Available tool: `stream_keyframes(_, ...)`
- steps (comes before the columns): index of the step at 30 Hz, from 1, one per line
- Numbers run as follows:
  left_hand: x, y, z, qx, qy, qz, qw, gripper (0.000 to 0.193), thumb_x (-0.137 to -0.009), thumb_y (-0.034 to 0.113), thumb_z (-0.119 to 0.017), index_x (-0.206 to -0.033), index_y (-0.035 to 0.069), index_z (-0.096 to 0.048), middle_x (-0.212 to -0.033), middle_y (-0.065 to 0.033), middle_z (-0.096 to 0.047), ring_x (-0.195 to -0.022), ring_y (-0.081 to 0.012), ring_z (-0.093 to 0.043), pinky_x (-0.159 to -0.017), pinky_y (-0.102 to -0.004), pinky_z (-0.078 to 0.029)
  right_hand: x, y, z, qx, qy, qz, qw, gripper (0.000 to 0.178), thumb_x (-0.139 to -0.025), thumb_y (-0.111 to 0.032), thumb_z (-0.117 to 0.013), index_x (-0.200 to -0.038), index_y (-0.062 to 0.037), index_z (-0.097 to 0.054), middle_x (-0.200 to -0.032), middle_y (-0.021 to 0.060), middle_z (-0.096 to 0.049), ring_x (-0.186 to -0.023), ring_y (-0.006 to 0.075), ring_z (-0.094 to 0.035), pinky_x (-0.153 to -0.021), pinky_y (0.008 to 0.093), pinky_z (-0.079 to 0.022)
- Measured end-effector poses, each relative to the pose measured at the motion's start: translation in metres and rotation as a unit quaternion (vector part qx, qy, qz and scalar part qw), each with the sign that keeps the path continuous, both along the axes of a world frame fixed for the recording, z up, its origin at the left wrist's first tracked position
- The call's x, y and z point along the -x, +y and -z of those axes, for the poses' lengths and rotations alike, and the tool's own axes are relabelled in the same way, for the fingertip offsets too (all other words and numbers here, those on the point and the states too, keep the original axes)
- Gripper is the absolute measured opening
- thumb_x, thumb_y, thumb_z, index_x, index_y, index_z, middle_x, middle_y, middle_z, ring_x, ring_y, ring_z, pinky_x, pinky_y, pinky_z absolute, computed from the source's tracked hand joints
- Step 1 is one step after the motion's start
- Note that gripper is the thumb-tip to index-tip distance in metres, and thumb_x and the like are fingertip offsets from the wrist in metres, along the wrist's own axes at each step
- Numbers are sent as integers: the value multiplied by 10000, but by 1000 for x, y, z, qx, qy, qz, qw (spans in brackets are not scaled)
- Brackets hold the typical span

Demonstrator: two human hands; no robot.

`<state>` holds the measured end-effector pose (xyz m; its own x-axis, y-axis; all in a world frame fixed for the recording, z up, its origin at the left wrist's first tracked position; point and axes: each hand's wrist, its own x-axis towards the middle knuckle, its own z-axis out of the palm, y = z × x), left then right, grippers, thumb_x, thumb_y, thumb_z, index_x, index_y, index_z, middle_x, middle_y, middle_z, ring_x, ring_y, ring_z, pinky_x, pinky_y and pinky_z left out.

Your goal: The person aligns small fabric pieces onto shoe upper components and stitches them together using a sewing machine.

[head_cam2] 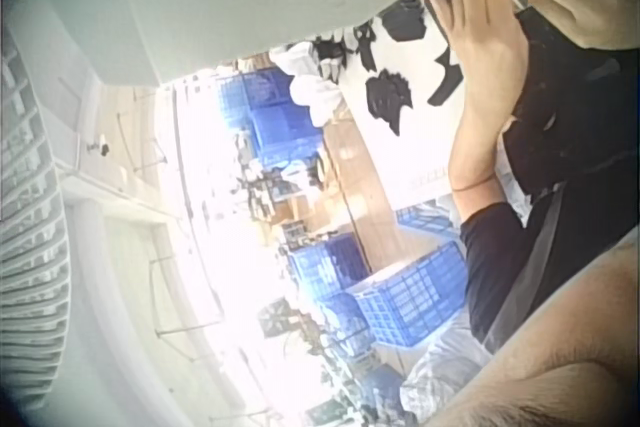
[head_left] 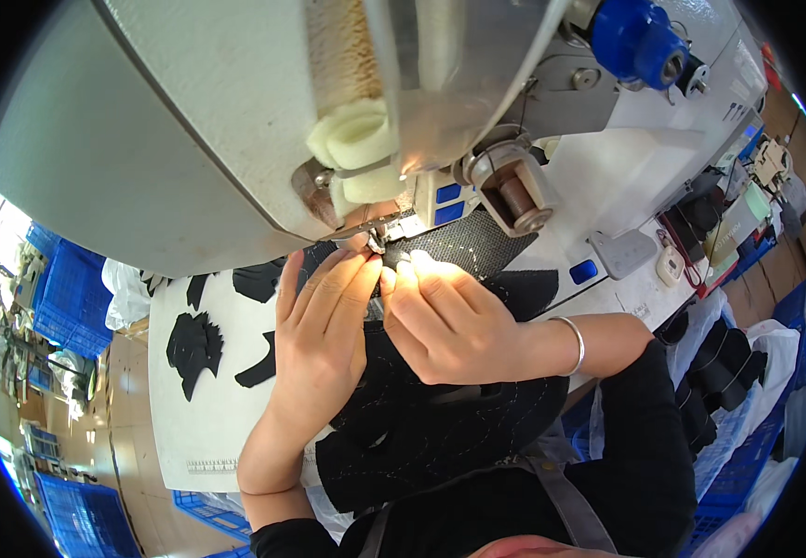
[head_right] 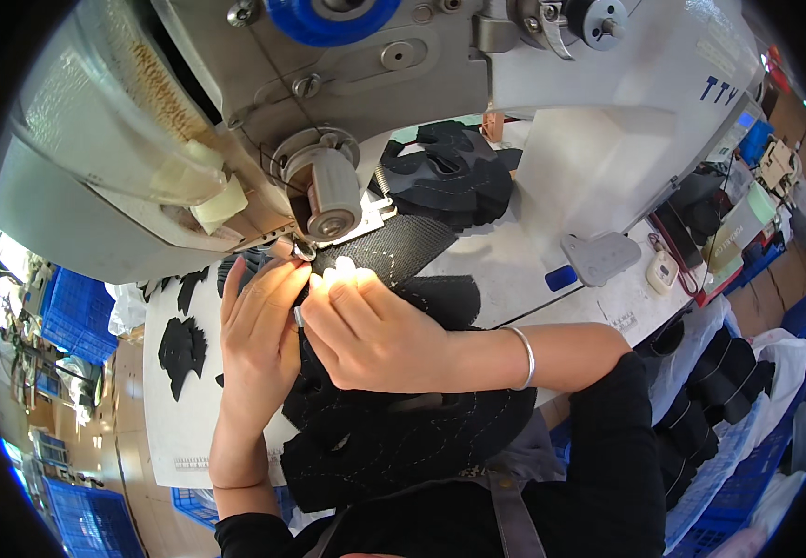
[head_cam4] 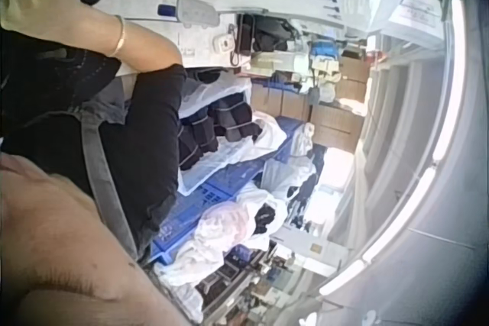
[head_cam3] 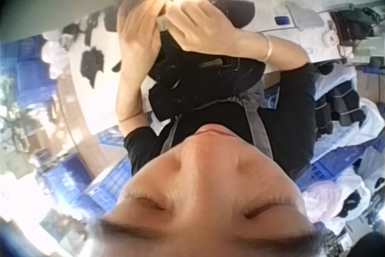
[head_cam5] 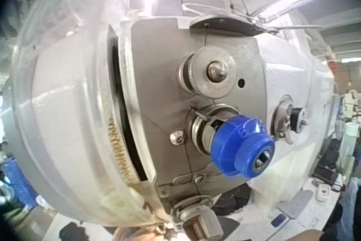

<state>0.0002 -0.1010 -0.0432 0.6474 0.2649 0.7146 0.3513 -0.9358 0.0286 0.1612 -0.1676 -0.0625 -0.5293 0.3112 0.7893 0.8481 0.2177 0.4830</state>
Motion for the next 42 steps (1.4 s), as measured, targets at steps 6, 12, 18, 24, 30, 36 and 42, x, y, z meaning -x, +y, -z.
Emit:
stream_keyframes(6,0,11,5,10,-34,10,999,287,-754,-47,-597,-1028,18,-655,-1102,-107,-667,-1076,-272,-626,-995,-437,-387,13,0,-2,-7,-98,106,990,260,-756,-130,-565,-846,91,-668,-857,161,-619,-773,265,-630,-674,305,-525)
stream_keyframes(12,-3,24,10,11,-70,45,996,255,-736,-24,-623,-988,-5,-655,-1058,-115,-673,-1014,-292,-634,-850,-399,-442,28,0,3,-4,-124,169,978,282,-769,-148,-551,-852,95,-666,-857,165,-622,-777,269,-619,-696,318,-513)
stream_keyframes(18,-11,27,9,-135,-100,26,985,284,-683,66,-659,-956,-14,-665,-993,-99,-658,-940,-289,-633,-776,-386,-483,22,3,2,-24,-115,150,982,248,-776,-150,-545,-832,58,-668,-861,160,-623,-749,278,-629,-699,316,-537)
stream_keyframes(24,-7,35,8,-155,-90,98,979,326,-636,55,-645,-948,-34,-674,-936,-108,-631,-907,-273,-635,-828,-403,-532,-29,-39,-45,428,204,-181,862,541,-647,-37,-678,-1183,-41,-603,-1169,126,-611,-1062,297,-622,-875,370,-529)
stream_keyframes(30,-13,38,7,-183,-83,133,971,384,-635,42,-657,-1014,-17,-673,-930,-75,-602,-902,-245,-631,-848,-388,-533,-37,-43,-47,319,39,-96,942,411,-650,-53,-708,-1058,-62,-653,-1121,86,-601,-1047,247,-591,-971,482,-436)
stream_keyframes(36,-12,34,1,-131,-51,117,983,367,-644,36,-657,-1008,11,-688,-885,-58,-599,-867,-241,-623,-839,-401,-523,-21,-24,-17,79,67,-139,985,52,-665,-47,-672,-649,-43,-623,-748,35,-578,-736,168,-585,-852,394,-483)
stream_keyframes(42,-9,39,5,-126,-84,133,979,310,-635,34,-696,-945,48,-707,-870,-38,-646,-788,-222,-660,-745,-353,-553,-19,-22,-11,72,61,-135,986,49,-743,-61,-717,-754,-67,-669,-823,18,-660,-728,134,-645,-828,356,-447)
